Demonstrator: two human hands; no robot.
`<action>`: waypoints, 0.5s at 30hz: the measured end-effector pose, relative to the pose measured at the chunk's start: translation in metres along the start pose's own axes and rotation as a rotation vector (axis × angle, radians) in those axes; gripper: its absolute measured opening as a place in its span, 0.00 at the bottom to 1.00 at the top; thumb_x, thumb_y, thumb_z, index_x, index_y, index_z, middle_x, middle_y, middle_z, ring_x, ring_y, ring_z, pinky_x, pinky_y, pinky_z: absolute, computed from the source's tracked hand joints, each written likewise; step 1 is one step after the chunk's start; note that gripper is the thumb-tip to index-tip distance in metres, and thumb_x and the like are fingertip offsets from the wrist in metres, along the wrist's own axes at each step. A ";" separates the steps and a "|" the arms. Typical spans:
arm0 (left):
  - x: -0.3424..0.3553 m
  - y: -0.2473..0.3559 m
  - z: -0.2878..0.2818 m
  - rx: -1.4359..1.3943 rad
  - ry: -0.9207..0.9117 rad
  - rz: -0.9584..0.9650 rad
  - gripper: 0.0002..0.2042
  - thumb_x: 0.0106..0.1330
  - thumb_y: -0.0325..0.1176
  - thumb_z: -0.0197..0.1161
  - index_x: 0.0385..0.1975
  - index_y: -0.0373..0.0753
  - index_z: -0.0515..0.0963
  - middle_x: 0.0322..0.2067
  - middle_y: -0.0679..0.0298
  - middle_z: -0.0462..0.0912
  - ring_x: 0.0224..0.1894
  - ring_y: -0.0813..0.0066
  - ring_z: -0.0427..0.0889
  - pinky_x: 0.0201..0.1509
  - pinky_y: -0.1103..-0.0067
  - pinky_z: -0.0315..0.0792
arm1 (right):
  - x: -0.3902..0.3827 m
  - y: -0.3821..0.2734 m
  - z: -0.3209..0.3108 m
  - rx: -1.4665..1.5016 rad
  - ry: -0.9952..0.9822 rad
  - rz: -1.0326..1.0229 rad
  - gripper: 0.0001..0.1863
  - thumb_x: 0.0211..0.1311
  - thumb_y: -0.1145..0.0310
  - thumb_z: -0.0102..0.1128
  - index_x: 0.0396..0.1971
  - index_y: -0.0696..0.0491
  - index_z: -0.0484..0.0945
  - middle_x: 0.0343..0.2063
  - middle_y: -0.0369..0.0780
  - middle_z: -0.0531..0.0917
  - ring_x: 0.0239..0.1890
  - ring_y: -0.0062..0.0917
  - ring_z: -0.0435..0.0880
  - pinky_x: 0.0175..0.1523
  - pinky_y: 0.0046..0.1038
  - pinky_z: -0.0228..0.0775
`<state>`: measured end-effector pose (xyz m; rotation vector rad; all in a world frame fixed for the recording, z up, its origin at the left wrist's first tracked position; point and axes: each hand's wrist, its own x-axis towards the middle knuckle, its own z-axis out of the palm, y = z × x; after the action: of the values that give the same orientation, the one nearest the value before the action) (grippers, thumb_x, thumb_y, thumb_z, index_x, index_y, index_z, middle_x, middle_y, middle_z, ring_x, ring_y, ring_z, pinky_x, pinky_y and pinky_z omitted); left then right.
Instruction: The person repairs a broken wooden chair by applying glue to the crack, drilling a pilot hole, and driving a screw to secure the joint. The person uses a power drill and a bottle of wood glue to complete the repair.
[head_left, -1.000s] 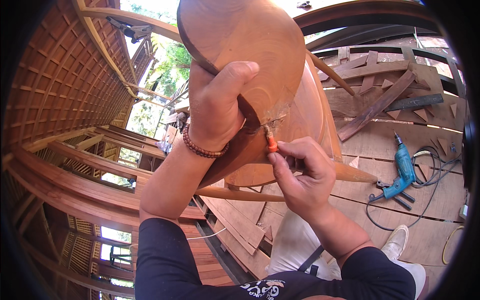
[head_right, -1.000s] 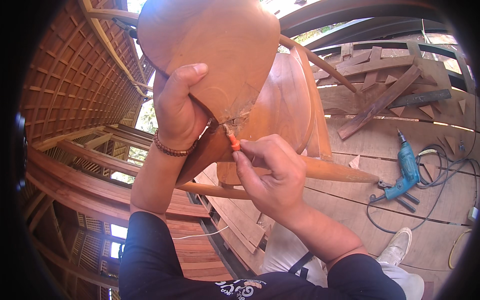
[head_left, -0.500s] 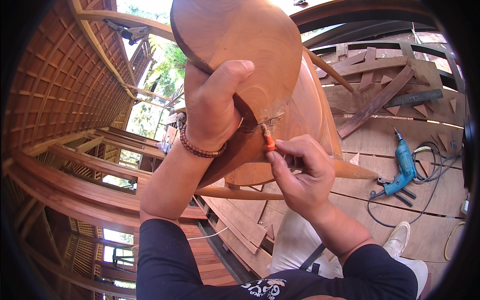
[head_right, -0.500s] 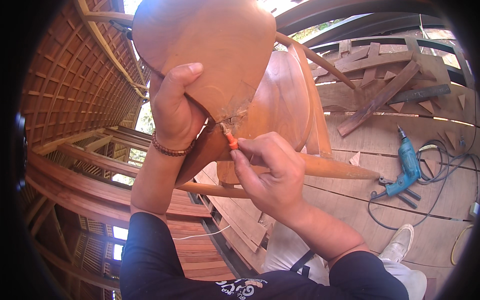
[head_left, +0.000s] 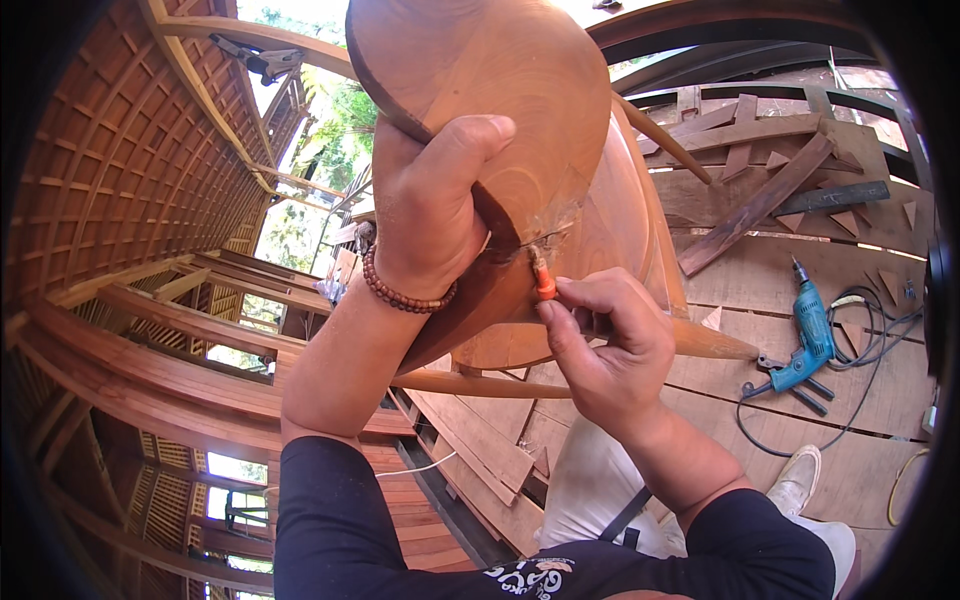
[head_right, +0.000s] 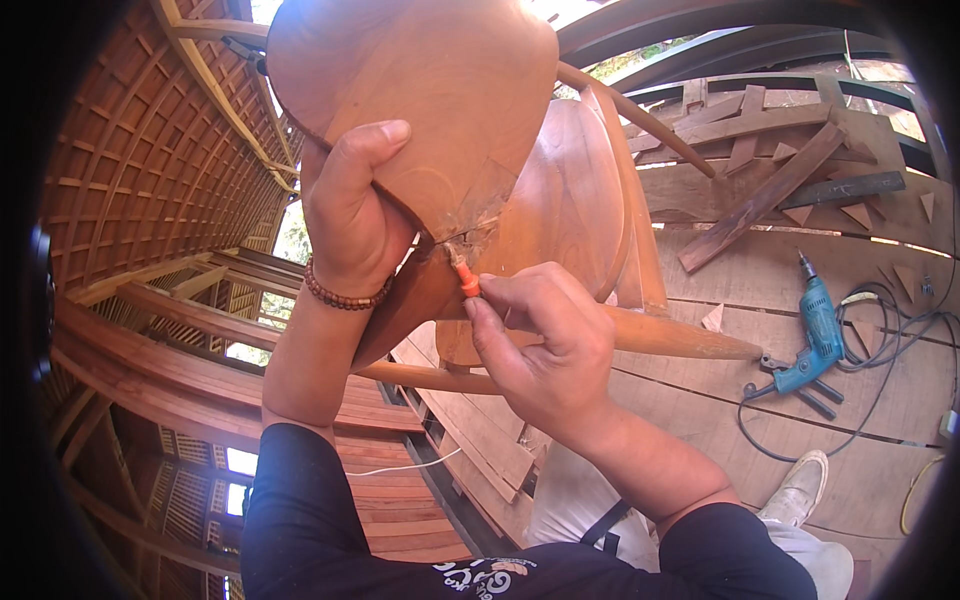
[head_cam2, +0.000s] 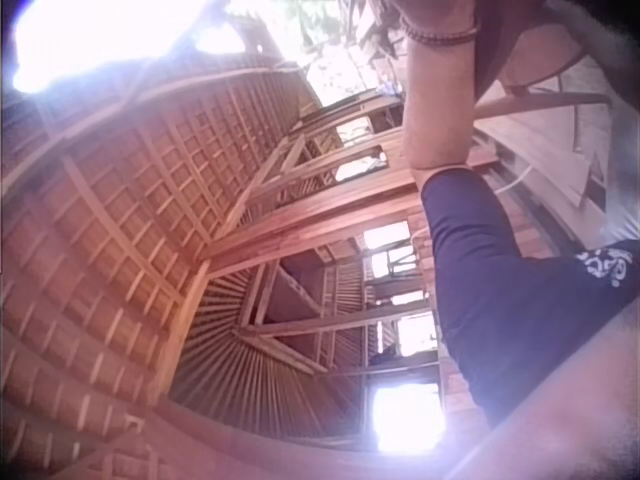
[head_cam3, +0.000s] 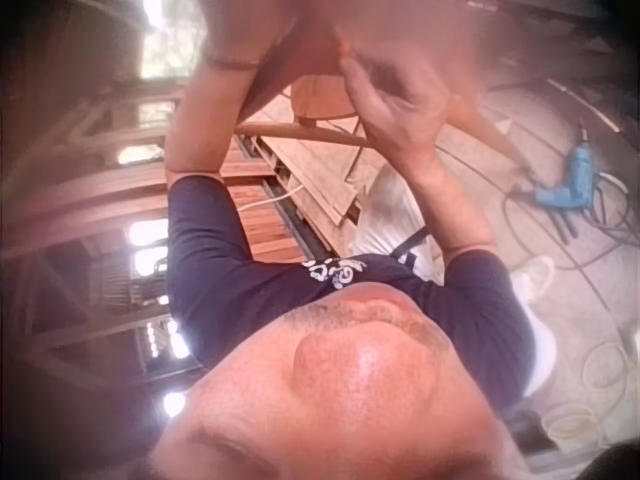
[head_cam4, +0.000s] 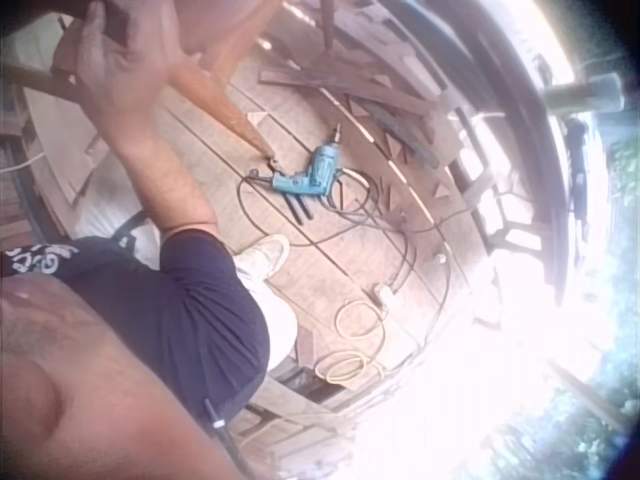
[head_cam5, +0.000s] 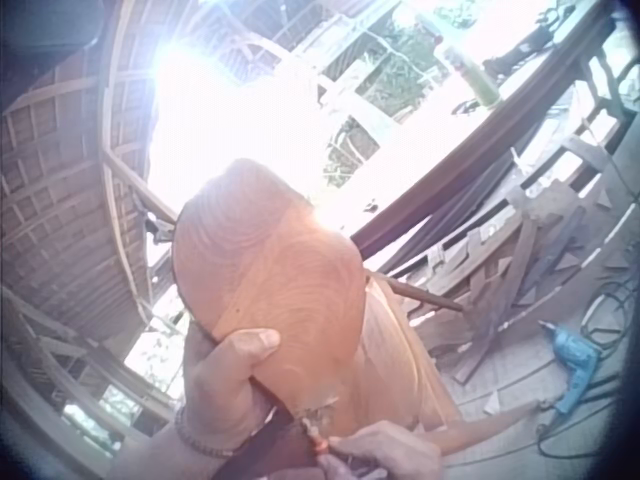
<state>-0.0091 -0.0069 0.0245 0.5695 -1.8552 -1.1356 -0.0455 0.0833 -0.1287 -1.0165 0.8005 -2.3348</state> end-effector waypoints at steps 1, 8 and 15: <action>-0.001 0.000 0.000 -0.001 0.004 0.003 0.13 0.57 0.22 0.59 0.43 0.29 0.76 0.37 0.60 0.81 0.39 0.73 0.82 0.45 0.78 0.76 | 0.000 0.000 0.000 0.000 0.001 -0.001 0.09 0.51 0.83 0.68 0.34 0.61 0.81 0.25 0.40 0.81 0.26 0.22 0.81 0.30 0.22 0.74; -0.001 0.003 0.003 -0.012 -0.008 -0.008 0.13 0.57 0.22 0.59 0.43 0.29 0.76 0.38 0.60 0.81 0.40 0.73 0.83 0.45 0.77 0.77 | 0.000 -0.001 0.000 0.006 -0.001 -0.001 0.09 0.52 0.83 0.68 0.34 0.62 0.80 0.25 0.40 0.81 0.27 0.22 0.81 0.30 0.22 0.74; -0.001 0.000 -0.002 0.055 -0.056 0.031 0.11 0.58 0.22 0.59 0.41 0.29 0.77 0.37 0.62 0.82 0.39 0.76 0.82 0.45 0.80 0.75 | -0.003 0.002 -0.001 -0.032 0.003 -0.007 0.08 0.53 0.81 0.68 0.34 0.60 0.80 0.25 0.40 0.81 0.24 0.22 0.79 0.29 0.21 0.72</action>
<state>-0.0065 -0.0074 0.0245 0.5436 -1.9414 -1.0934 -0.0444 0.0840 -0.1326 -1.0307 0.8389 -2.3365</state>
